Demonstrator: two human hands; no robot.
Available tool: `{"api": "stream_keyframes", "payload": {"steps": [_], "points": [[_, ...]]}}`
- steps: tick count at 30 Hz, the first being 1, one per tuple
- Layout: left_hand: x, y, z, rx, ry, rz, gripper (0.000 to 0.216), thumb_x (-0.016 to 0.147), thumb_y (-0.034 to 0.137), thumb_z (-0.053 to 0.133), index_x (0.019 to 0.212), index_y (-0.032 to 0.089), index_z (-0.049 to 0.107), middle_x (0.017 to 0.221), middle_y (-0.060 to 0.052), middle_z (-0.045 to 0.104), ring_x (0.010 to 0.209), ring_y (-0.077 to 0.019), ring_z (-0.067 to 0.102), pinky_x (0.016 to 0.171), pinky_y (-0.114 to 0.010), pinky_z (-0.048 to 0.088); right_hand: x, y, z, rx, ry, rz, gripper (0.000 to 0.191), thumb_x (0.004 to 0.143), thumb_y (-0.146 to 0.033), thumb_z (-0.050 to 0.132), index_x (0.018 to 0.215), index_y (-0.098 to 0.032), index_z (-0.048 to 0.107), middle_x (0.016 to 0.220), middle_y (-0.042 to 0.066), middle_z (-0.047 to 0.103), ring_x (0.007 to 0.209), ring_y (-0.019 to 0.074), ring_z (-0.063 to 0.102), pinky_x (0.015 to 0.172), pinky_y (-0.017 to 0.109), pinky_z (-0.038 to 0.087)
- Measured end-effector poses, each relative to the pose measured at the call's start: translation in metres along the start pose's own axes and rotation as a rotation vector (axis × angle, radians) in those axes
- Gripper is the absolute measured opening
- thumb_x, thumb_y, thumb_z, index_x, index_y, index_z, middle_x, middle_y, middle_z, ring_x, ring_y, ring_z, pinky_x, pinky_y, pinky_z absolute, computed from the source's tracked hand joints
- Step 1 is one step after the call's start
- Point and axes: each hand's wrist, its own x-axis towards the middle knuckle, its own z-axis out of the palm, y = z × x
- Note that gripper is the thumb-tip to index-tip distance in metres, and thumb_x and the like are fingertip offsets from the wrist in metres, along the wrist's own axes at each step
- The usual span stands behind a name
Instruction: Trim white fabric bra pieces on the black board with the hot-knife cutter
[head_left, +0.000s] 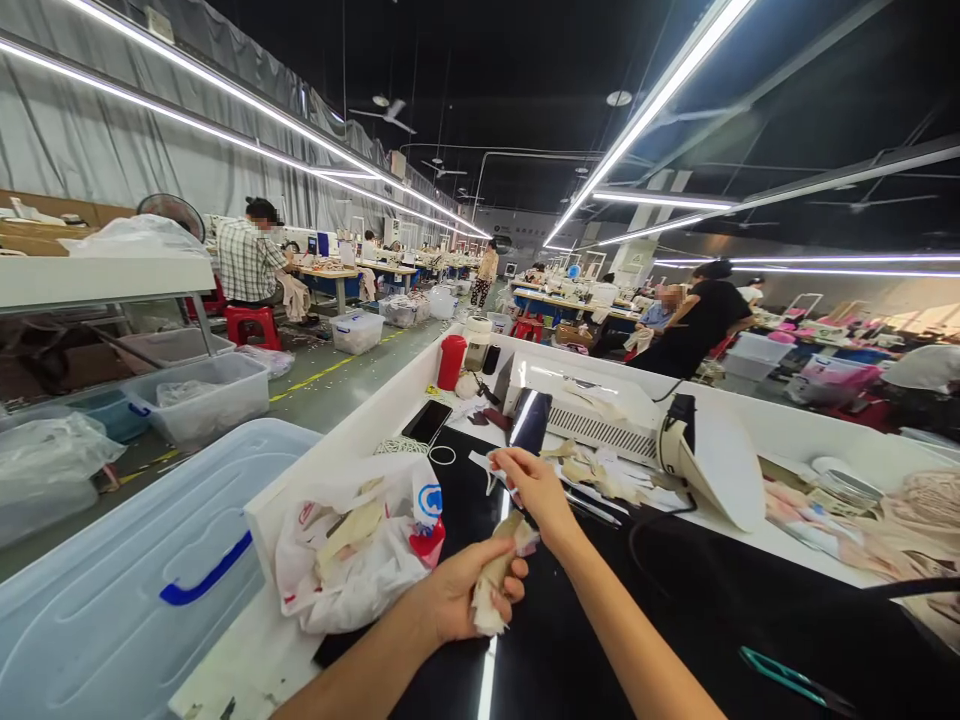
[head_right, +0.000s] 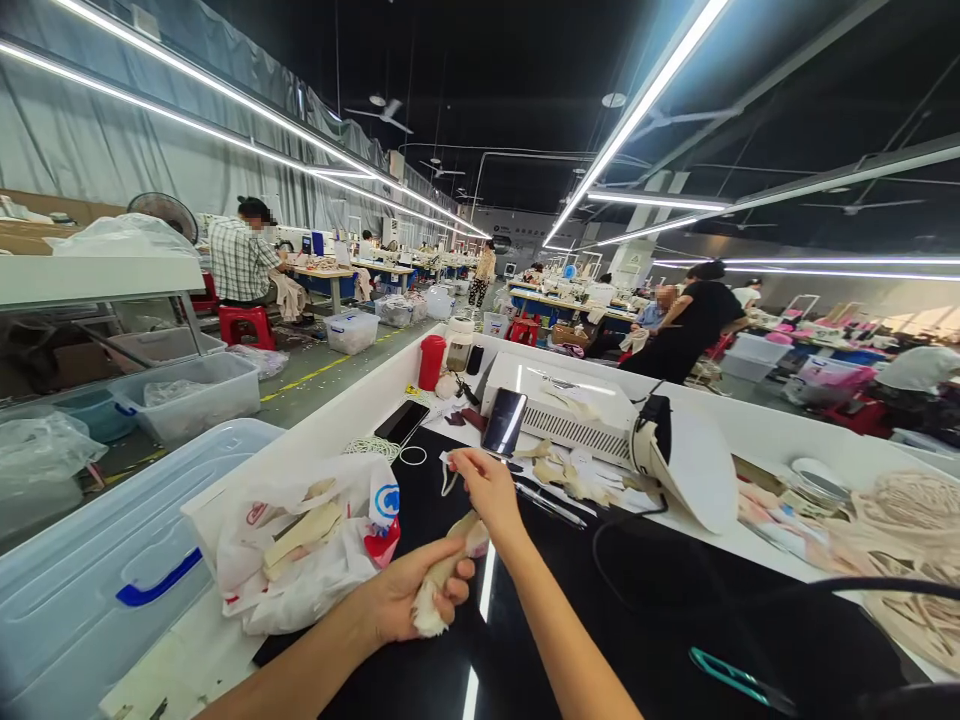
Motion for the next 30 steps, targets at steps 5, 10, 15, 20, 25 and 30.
{"api": "stream_keyframes", "payload": {"steps": [5,10,15,20,25,30], "points": [[0.001,-0.001,-0.005,0.017,0.036,0.043,0.040,0.085,0.036,0.076,0.117,0.016,0.063,0.107,-0.007,0.072,0.080,-0.0209,0.074,0.048,-0.019,0.045,0.013,-0.018,0.021,-0.141,-0.107,-0.131,0.028,0.075,-0.043,0.079,0.095,-0.022,0.078,0.095,0.004,0.075,0.076,0.0167,0.063,0.072,0.030,0.050],[0.001,-0.001,-0.009,0.045,-0.055,0.068,0.047,0.086,0.043,0.076,0.123,0.017,0.064,0.131,-0.009,0.065,0.105,-0.0286,0.072,0.065,-0.030,0.059,-0.030,-0.032,-0.012,-0.219,-0.143,-0.205,0.026,0.094,-0.043,0.059,0.104,-0.027,0.077,0.095,0.005,0.076,0.087,0.0224,0.068,0.072,0.032,0.051],[0.000,0.000,-0.008,-0.026,-0.077,0.054,0.041,0.091,0.041,0.070,0.120,0.012,0.064,0.111,-0.009,0.072,0.107,-0.0307,0.071,0.075,-0.041,0.062,-0.086,-0.015,-0.055,-0.338,-0.198,-0.316,0.017,0.093,-0.032,0.064,0.100,-0.032,0.079,0.100,0.005,0.075,0.095,0.0238,0.067,0.085,0.036,0.053],[-0.001,-0.002,-0.007,-0.026,-0.011,-0.005,0.038,0.095,0.039,0.065,0.117,0.009,0.063,0.093,-0.007,0.074,0.086,-0.0240,0.074,0.083,-0.047,0.060,-0.111,0.012,-0.068,-0.637,-0.247,-0.549,0.029,0.096,-0.022,0.061,0.121,-0.033,0.070,0.114,0.006,0.071,0.103,0.0237,0.065,0.087,0.039,0.056],[-0.002,-0.005,-0.007,0.032,0.011,-0.021,0.033,0.093,0.040,0.067,0.107,0.010,0.067,0.085,-0.007,0.073,0.076,-0.0212,0.072,0.087,-0.049,0.057,-0.114,0.019,-0.057,-0.765,-0.222,-0.677,0.030,0.097,-0.021,0.059,0.125,-0.029,0.066,0.117,0.008,0.071,0.100,0.0240,0.066,0.084,0.040,0.055],[-0.001,-0.004,-0.005,0.067,0.028,-0.031,0.028,0.095,0.039,0.064,0.100,0.012,0.069,0.079,-0.005,0.071,0.073,-0.0190,0.070,0.086,-0.049,0.057,-0.112,0.017,-0.049,-0.791,-0.230,-0.718,0.024,0.100,-0.022,0.055,0.121,-0.025,0.067,0.117,0.009,0.073,0.102,0.0238,0.066,0.083,0.040,0.052]]}}
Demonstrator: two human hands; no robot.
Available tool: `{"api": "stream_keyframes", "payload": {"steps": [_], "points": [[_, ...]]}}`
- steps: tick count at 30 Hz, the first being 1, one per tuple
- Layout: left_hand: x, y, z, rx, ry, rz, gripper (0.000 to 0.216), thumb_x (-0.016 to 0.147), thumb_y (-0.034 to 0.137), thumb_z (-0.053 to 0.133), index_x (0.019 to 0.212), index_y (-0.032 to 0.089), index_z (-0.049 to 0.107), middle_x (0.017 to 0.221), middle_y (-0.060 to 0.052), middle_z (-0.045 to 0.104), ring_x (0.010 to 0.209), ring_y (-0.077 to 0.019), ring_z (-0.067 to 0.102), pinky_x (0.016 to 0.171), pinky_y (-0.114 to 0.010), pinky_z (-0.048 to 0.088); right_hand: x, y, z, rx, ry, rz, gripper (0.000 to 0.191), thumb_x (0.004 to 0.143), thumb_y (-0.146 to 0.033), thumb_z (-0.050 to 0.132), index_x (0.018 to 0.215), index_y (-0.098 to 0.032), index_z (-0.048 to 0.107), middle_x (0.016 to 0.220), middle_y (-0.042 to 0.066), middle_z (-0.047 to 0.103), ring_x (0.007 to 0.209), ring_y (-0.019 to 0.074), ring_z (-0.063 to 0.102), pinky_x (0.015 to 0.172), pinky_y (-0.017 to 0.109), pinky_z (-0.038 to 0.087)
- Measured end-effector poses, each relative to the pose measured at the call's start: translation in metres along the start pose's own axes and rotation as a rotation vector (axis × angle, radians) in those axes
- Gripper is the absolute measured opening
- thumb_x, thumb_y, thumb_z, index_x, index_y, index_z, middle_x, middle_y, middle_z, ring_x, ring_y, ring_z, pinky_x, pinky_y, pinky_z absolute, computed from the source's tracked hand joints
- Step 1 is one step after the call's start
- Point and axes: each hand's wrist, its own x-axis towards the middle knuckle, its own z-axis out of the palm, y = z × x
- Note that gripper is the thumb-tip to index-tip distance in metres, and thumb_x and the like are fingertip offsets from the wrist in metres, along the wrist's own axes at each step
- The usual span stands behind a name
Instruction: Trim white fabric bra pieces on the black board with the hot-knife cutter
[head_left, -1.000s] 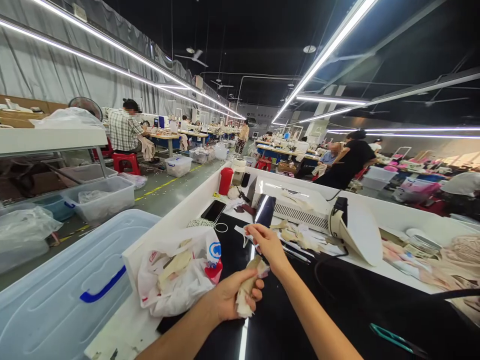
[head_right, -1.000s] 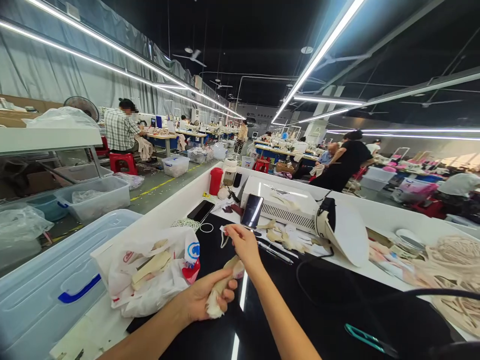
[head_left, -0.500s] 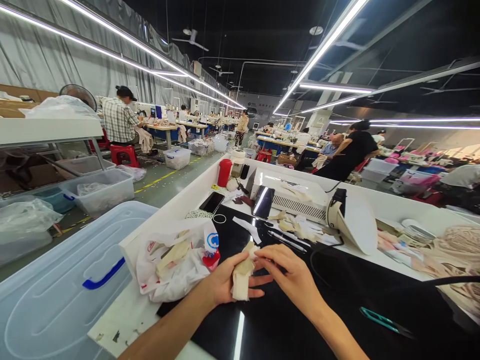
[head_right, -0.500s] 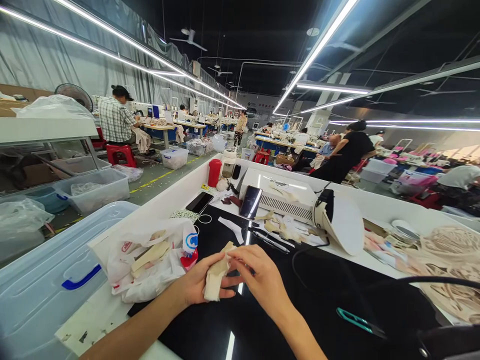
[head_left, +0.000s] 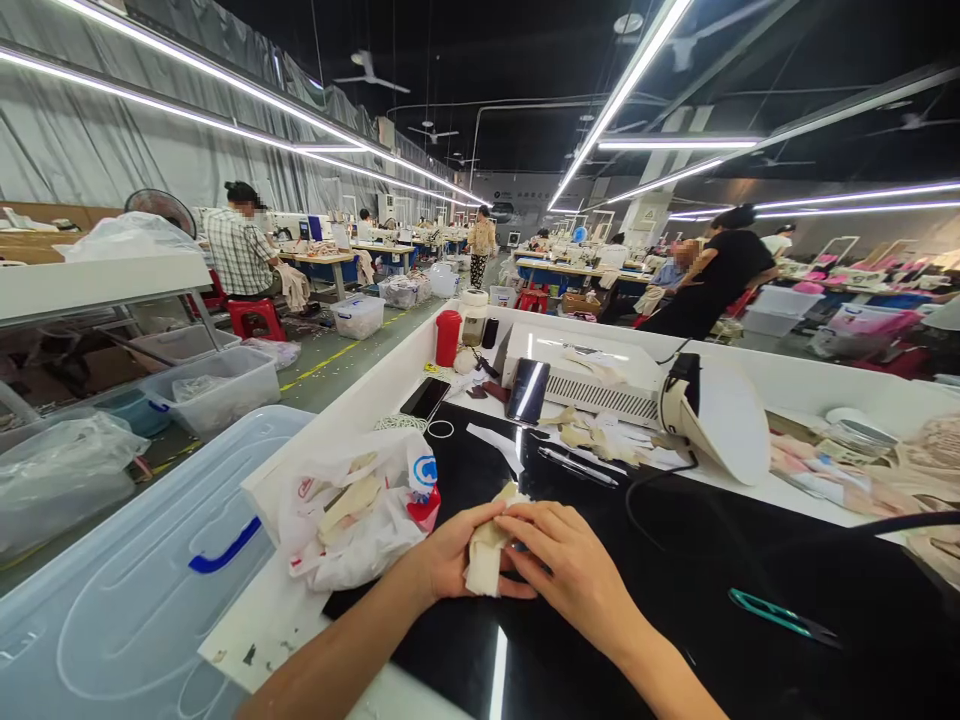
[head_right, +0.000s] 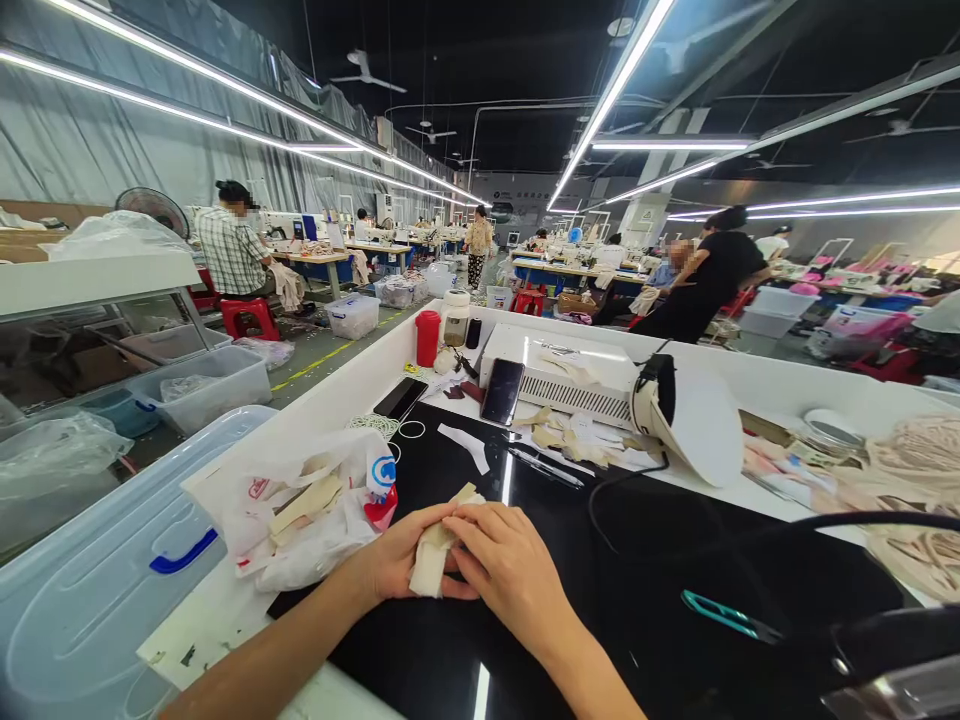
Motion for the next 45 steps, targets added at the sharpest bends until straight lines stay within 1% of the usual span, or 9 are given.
{"api": "stream_keyframes", "payload": {"steps": [5,11,18,24,28,32,39,42,45], "points": [[0.001,0.001,0.003,0.015,0.029,-0.033,0.033,0.099,0.044,0.057,0.099,0.014,0.069,0.073,-0.004,0.069,0.074,-0.0184,0.069,0.087,-0.052,0.057,0.005,0.001,-0.005,0.055,-0.037,-0.006,0.023,0.103,-0.023,0.052,0.119,-0.024,0.068,0.115,0.008,0.074,0.100,0.0234,0.066,0.082,0.040,0.052],[0.002,0.002,0.003,0.043,-0.007,-0.047,0.032,0.096,0.043,0.062,0.107,0.014,0.068,0.085,-0.005,0.072,0.084,-0.0234,0.072,0.084,-0.052,0.058,0.017,0.000,-0.015,0.152,-0.122,0.032,0.027,0.105,-0.027,0.047,0.117,-0.026,0.071,0.114,0.008,0.074,0.098,0.0232,0.067,0.082,0.040,0.055],[0.004,0.004,-0.001,0.186,-0.097,-0.078,0.043,0.090,0.051,0.062,0.101,0.010,0.069,0.101,-0.016,0.073,0.100,-0.0327,0.071,0.073,-0.046,0.060,0.028,-0.006,-0.019,0.148,-0.142,0.056,0.034,0.107,-0.027,0.037,0.111,-0.025,0.071,0.105,0.007,0.074,0.092,0.0206,0.068,0.081,0.037,0.056],[0.009,0.005,-0.010,0.205,-0.160,-0.123,0.062,0.087,0.062,0.059,0.114,0.007,0.067,0.111,-0.021,0.072,0.106,-0.0369,0.069,0.069,-0.045,0.061,0.032,-0.006,-0.012,0.094,-0.128,0.030,0.028,0.106,-0.019,0.039,0.108,-0.023,0.067,0.100,0.006,0.069,0.087,0.0194,0.064,0.079,0.036,0.053],[0.012,0.007,-0.013,0.167,-0.156,-0.170,0.068,0.085,0.071,0.057,0.109,0.007,0.069,0.102,-0.019,0.073,0.098,-0.0350,0.071,0.066,-0.042,0.062,0.032,-0.003,-0.004,0.081,-0.107,-0.003,0.022,0.103,-0.014,0.044,0.106,-0.021,0.065,0.102,0.006,0.069,0.092,0.0219,0.064,0.081,0.039,0.052],[0.013,0.008,-0.012,0.161,-0.076,-0.181,0.070,0.084,0.073,0.056,0.105,0.007,0.070,0.097,-0.016,0.073,0.087,-0.0296,0.072,0.065,-0.039,0.060,0.028,0.001,-0.002,0.092,-0.059,-0.020,0.018,0.104,-0.018,0.045,0.111,-0.020,0.062,0.107,0.008,0.070,0.098,0.0229,0.065,0.085,0.039,0.052],[0.006,0.001,-0.015,0.267,-0.081,-0.013,0.049,0.080,0.055,0.069,0.097,0.010,0.067,0.103,-0.013,0.068,0.083,-0.0195,0.065,0.078,-0.034,0.052,0.022,0.005,-0.004,0.122,0.080,0.049,0.022,0.107,-0.027,0.038,0.109,-0.023,0.060,0.098,0.004,0.072,0.089,0.0199,0.069,0.082,0.034,0.054],[0.004,-0.001,-0.010,0.351,-0.042,0.003,0.042,0.075,0.046,0.076,0.095,0.011,0.064,0.095,-0.010,0.065,0.076,-0.0140,0.062,0.071,-0.028,0.050,0.020,0.006,-0.004,0.127,0.174,0.133,0.022,0.106,-0.028,0.038,0.107,-0.023,0.060,0.093,0.003,0.071,0.081,0.0180,0.069,0.074,0.029,0.054],[0.004,-0.002,0.000,0.488,0.029,0.043,0.050,0.075,0.045,0.077,0.111,0.014,0.059,0.089,-0.005,0.063,0.069,-0.0114,0.060,0.064,-0.024,0.050,0.021,0.007,-0.008,0.126,0.276,0.249,0.020,0.106,-0.027,0.038,0.106,-0.021,0.057,0.086,0.002,0.068,0.070,0.0151,0.065,0.064,0.025,0.052]]}}
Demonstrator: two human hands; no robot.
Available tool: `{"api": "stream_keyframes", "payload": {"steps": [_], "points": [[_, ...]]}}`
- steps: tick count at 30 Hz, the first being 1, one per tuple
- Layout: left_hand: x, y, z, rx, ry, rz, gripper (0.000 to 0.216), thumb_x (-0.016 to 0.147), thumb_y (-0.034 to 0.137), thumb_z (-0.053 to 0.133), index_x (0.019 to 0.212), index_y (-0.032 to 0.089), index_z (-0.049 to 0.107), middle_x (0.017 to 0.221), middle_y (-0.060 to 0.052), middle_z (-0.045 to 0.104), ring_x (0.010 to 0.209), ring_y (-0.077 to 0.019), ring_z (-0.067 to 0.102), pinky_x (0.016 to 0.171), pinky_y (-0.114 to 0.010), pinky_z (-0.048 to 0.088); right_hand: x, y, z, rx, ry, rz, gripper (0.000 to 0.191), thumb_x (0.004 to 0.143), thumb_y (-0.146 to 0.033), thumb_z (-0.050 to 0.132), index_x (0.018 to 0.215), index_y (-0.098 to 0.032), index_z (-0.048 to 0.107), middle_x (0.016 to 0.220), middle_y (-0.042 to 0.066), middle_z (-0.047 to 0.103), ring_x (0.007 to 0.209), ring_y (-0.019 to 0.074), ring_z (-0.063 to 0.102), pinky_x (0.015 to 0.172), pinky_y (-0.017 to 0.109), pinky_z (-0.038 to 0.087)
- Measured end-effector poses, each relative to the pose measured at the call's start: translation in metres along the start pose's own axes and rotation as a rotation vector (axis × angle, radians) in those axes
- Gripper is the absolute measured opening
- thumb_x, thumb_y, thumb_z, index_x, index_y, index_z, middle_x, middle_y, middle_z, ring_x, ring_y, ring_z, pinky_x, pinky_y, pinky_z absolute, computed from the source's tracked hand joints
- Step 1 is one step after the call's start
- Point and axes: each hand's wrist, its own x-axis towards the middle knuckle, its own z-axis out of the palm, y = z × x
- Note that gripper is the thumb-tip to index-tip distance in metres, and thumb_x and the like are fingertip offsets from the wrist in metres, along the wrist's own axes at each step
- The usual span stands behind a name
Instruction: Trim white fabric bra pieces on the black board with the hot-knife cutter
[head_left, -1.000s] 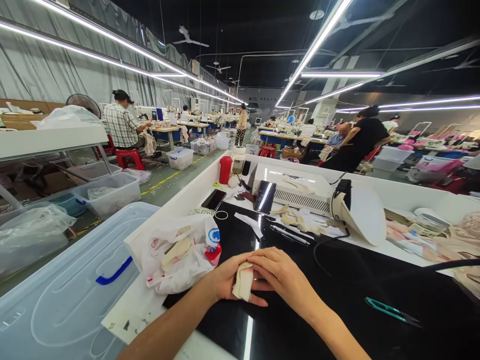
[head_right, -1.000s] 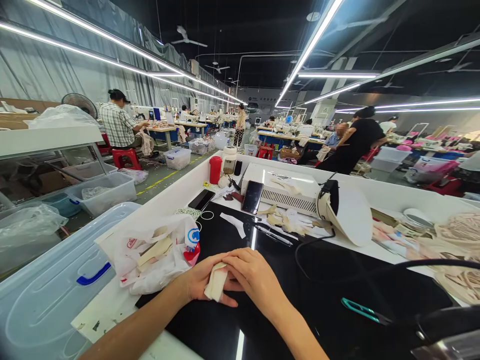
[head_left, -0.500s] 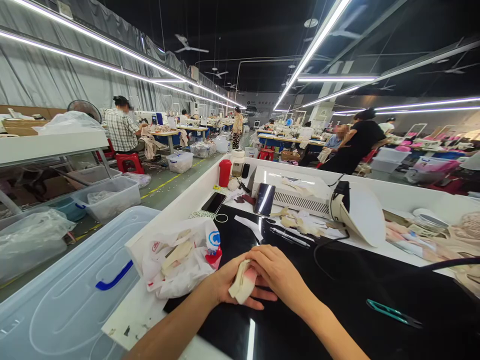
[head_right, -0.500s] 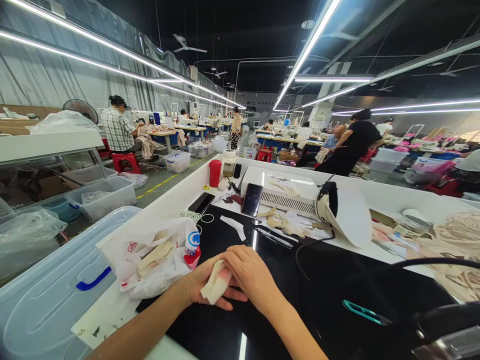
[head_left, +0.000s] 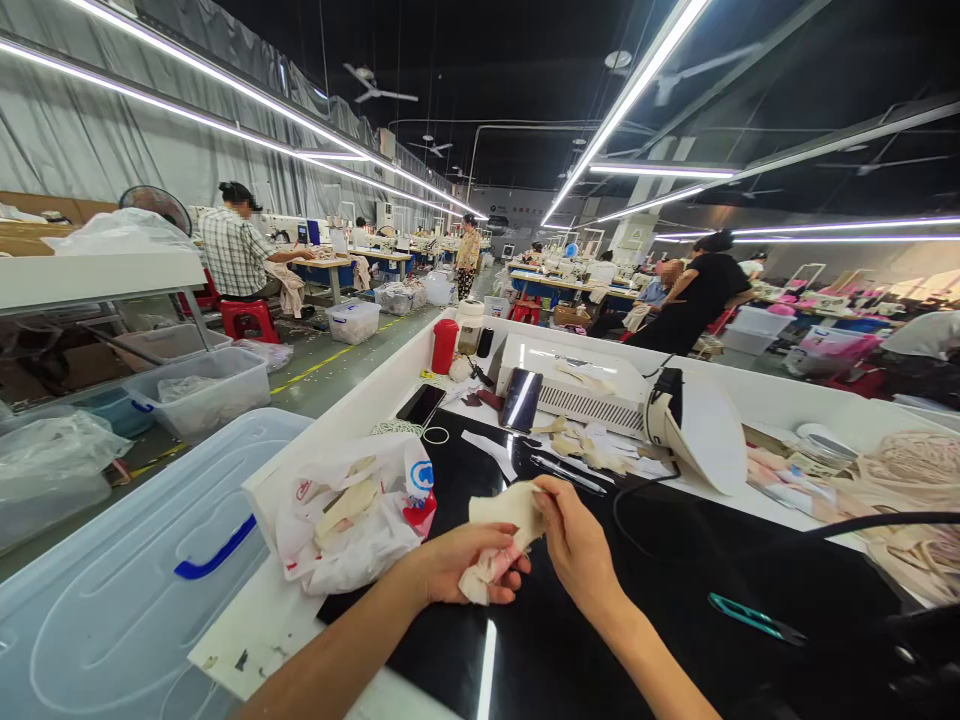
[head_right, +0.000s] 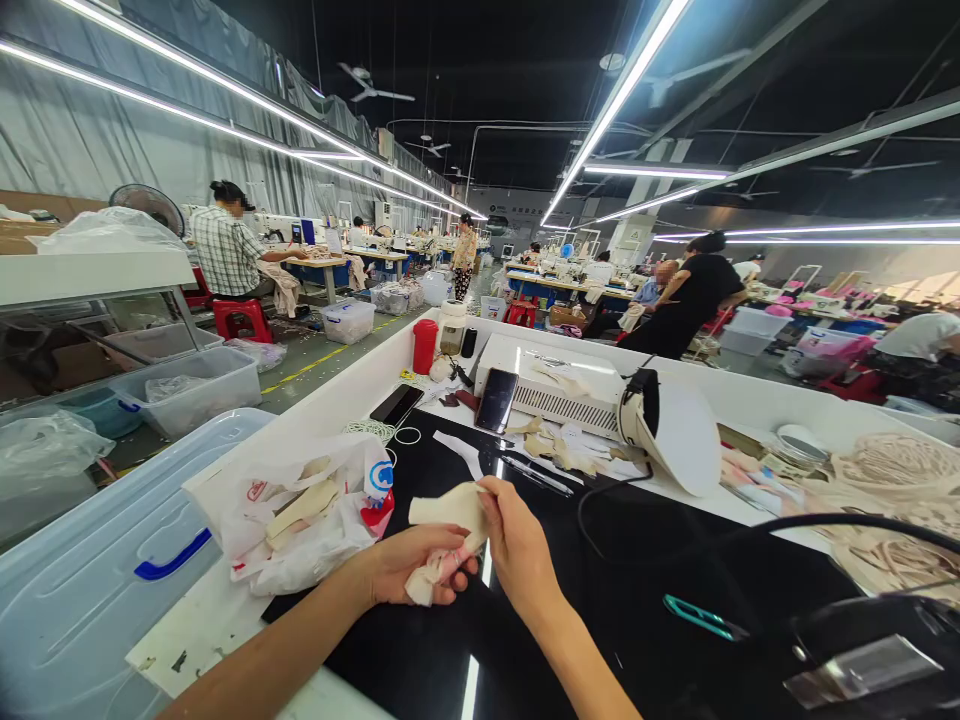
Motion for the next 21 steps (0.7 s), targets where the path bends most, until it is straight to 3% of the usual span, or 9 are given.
{"api": "stream_keyframes", "payload": {"steps": [5,7,10,13,15,17,21], "points": [[-0.007,0.001,0.014,0.363,0.129,0.139,0.073,0.077,0.036,0.075,0.142,0.020,0.046,0.090,-0.003,0.064,0.065,-0.0138,0.059,0.060,-0.030,0.054,0.004,-0.003,-0.019,-0.018,0.091,0.131,0.020,0.107,-0.029,0.037,0.103,-0.021,0.055,0.074,-0.002,0.059,0.058,0.0126,0.056,0.055,0.022,0.046],[-0.013,0.000,0.017,0.524,0.201,0.226,0.066,0.077,0.033,0.075,0.138,0.021,0.054,0.093,-0.003,0.063,0.069,-0.0159,0.061,0.065,-0.033,0.055,0.001,-0.005,-0.027,-0.024,0.064,0.152,0.020,0.107,-0.030,0.038,0.102,-0.022,0.056,0.073,-0.003,0.058,0.058,0.0123,0.055,0.055,0.021,0.046],[-0.022,0.002,0.019,0.734,0.281,0.377,0.042,0.077,0.032,0.075,0.118,0.022,0.069,0.103,-0.004,0.067,0.095,-0.0243,0.063,0.089,-0.038,0.052,-0.008,-0.011,-0.035,-0.019,-0.012,0.158,0.019,0.106,-0.030,0.041,0.100,-0.024,0.057,0.074,-0.004,0.059,0.059,0.0119,0.056,0.055,0.020,0.046],[-0.027,0.009,0.017,0.910,0.305,0.518,0.031,0.077,0.030,0.075,0.108,0.023,0.075,0.124,-0.007,0.066,0.123,-0.0318,0.054,0.113,-0.045,0.037,-0.021,-0.017,-0.040,-0.009,-0.122,0.160,0.019,0.106,-0.029,0.039,0.101,-0.025,0.057,0.077,-0.004,0.061,0.063,0.0120,0.058,0.058,0.020,0.047],[-0.026,0.015,0.015,0.913,0.320,0.578,0.029,0.084,0.032,0.070,0.110,0.023,0.075,0.138,-0.009,0.060,0.134,-0.0314,0.047,0.119,-0.045,0.028,-0.029,-0.020,-0.040,-0.019,-0.205,0.154,0.020,0.107,-0.027,0.036,0.102,-0.025,0.056,0.078,-0.003,0.061,0.064,0.0120,0.059,0.059,0.021,0.047],[-0.026,0.020,0.015,0.823,0.324,0.580,0.033,0.093,0.040,0.060,0.115,0.020,0.073,0.137,-0.011,0.061,0.130,-0.0284,0.052,0.117,-0.043,0.033,-0.036,-0.021,-0.039,-0.055,-0.269,0.109,0.021,0.106,-0.023,0.034,0.104,-0.025,0.055,0.080,-0.003,0.062,0.065,0.0124,0.061,0.060,0.021,0.049],[-0.028,0.024,0.019,0.704,0.215,0.433,0.053,0.099,0.056,0.043,0.119,0.015,0.069,0.110,-0.013,0.072,0.098,-0.0232,0.070,0.087,-0.038,0.056,-0.045,-0.017,-0.028,-0.179,-0.343,-0.128,0.023,0.102,-0.014,0.036,0.111,-0.024,0.055,0.086,0.001,0.068,0.071,0.0163,0.068,0.062,0.025,0.053]]}}
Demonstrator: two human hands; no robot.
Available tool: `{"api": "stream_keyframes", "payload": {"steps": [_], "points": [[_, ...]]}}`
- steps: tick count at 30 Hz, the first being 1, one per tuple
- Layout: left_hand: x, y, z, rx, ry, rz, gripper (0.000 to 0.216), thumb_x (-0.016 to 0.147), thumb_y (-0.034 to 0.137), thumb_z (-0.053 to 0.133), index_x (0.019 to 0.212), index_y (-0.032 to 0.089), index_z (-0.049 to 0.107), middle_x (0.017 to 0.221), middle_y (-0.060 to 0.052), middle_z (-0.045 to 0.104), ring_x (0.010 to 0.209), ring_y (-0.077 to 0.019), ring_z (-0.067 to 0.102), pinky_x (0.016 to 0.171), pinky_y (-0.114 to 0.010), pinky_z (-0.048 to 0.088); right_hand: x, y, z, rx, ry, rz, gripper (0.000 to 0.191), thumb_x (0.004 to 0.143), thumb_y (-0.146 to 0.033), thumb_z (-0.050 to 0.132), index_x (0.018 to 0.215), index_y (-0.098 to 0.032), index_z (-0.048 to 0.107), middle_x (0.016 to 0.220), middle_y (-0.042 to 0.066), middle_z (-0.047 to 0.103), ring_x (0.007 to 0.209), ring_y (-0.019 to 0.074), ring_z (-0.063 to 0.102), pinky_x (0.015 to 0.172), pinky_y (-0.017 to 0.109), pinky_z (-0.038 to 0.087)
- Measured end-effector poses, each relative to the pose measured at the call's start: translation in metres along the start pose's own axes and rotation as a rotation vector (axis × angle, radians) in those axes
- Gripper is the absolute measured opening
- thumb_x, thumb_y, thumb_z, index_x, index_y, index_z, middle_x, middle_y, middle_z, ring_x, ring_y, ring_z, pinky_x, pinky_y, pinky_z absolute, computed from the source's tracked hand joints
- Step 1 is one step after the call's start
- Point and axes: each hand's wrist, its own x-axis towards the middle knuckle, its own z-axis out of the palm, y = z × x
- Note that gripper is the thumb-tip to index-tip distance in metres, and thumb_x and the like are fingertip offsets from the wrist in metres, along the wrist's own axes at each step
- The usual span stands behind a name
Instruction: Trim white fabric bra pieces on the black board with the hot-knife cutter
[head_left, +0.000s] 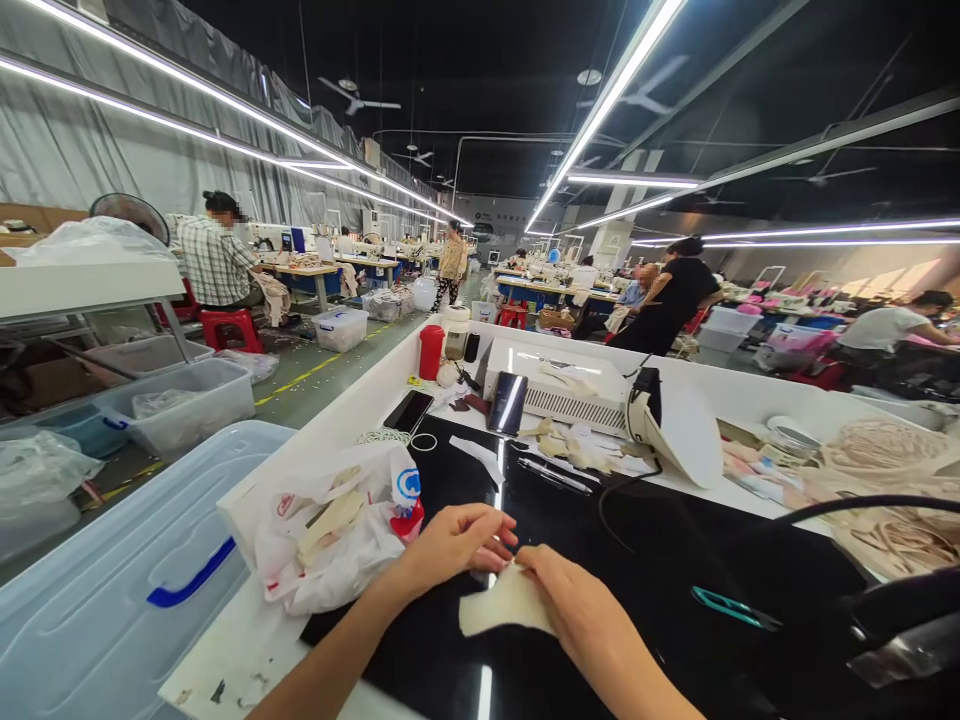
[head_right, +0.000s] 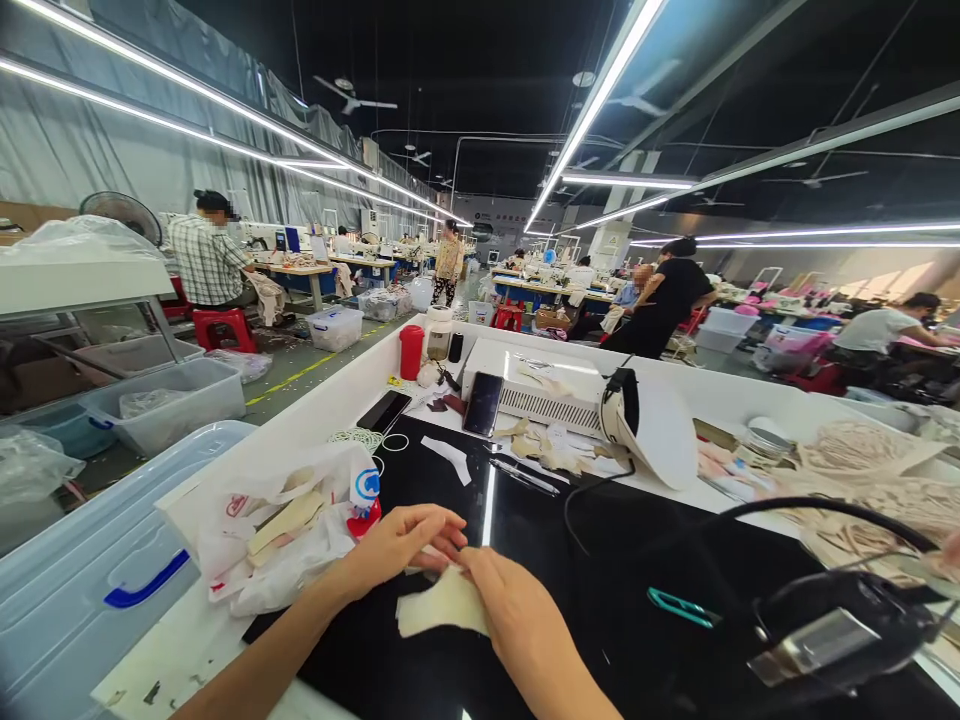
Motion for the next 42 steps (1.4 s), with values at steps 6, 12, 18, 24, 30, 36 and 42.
{"api": "stream_keyframes", "payload": {"steps": [6,12,18,24,30,36,42], "points": [[-0.008,-0.002,0.002,-0.203,-0.345,-0.073,0.055,0.075,0.048,0.082,0.120,0.021,0.068,0.106,-0.005,0.072,0.095,-0.0184,0.070,0.093,-0.033,0.052,0.001,0.003,0.010,-0.089,-0.041,-0.116,0.032,0.093,-0.005,0.042,0.115,-0.023,0.055,0.095,0.004,0.074,0.076,0.0192,0.073,0.065,0.028,0.058],[-0.007,-0.005,0.006,-0.343,-0.597,-0.276,0.060,0.065,0.064,0.084,0.098,0.018,0.068,0.081,-0.003,0.068,0.064,-0.0136,0.066,0.062,-0.028,0.056,0.010,-0.005,0.003,-0.031,0.011,-0.164,0.038,0.090,-0.004,0.043,0.120,-0.025,0.054,0.091,0.003,0.073,0.076,0.0178,0.074,0.068,0.026,0.059],[-0.006,-0.001,0.010,-0.139,-0.491,-0.353,0.050,0.076,0.061,0.072,0.061,0.017,0.053,0.059,0.003,0.050,0.044,-0.0056,0.038,0.041,-0.020,0.032,0.013,-0.008,0.002,-0.017,0.054,-0.119,0.025,0.102,-0.015,0.038,0.115,-0.026,0.056,0.087,0.001,0.071,0.070,0.0163,0.070,0.062,0.026,0.058],[-0.008,0.005,0.014,-0.059,-0.215,-0.150,0.012,0.091,0.028,0.056,0.084,0.019,0.058,0.074,0.004,0.056,0.062,-0.0084,0.047,0.059,-0.021,0.037,0.001,0.007,-0.007,-0.050,0.245,0.051,0.032,0.103,-0.032,0.050,0.135,-0.026,0.053,0.119,0.009,0.070,0.107,0.0238,0.069,0.089,0.038,0.060],[-0.011,0.008,0.019,0.224,-0.024,0.180,0.035,0.092,0.015,0.042,0.117,0.021,0.066,0.105,-0.001,0.072,0.095,-0.0178,0.065,0.092,-0.028,0.045,-0.012,0.015,-0.009,-0.153,0.320,0.026,0.036,0.100,-0.024,0.057,0.135,-0.027,0.055,0.122,0.009,0.069,0.112,0.0256,0.066,0.094,0.043,0.056],[-0.013,0.008,0.018,0.297,-0.019,0.190,0.037,0.095,0.020,0.041,0.124,0.023,0.064,0.109,-0.001,0.073,0.095,-0.0177,0.067,0.089,-0.026,0.048,-0.009,0.017,0.003,-0.213,0.326,0.046,0.033,0.099,-0.023,0.058,0.132,-0.025,0.056,0.125,0.008,0.069,0.116,0.0261,0.065,0.097,0.044,0.053],[-0.013,0.007,0.018,0.330,-0.030,0.216,0.035,0.096,0.020,0.043,0.123,0.025,0.064,0.111,0.000,0.072,0.098,-0.0180,0.067,0.091,-0.025,0.047,-0.005,0.018,0.006,-0.252,0.319,0.065,0.021,0.102,-0.028,0.053,0.121,-0.022,0.056,0.120,0.009,0.069,0.112,0.0265,0.064,0.095,0.043,0.050]]}}
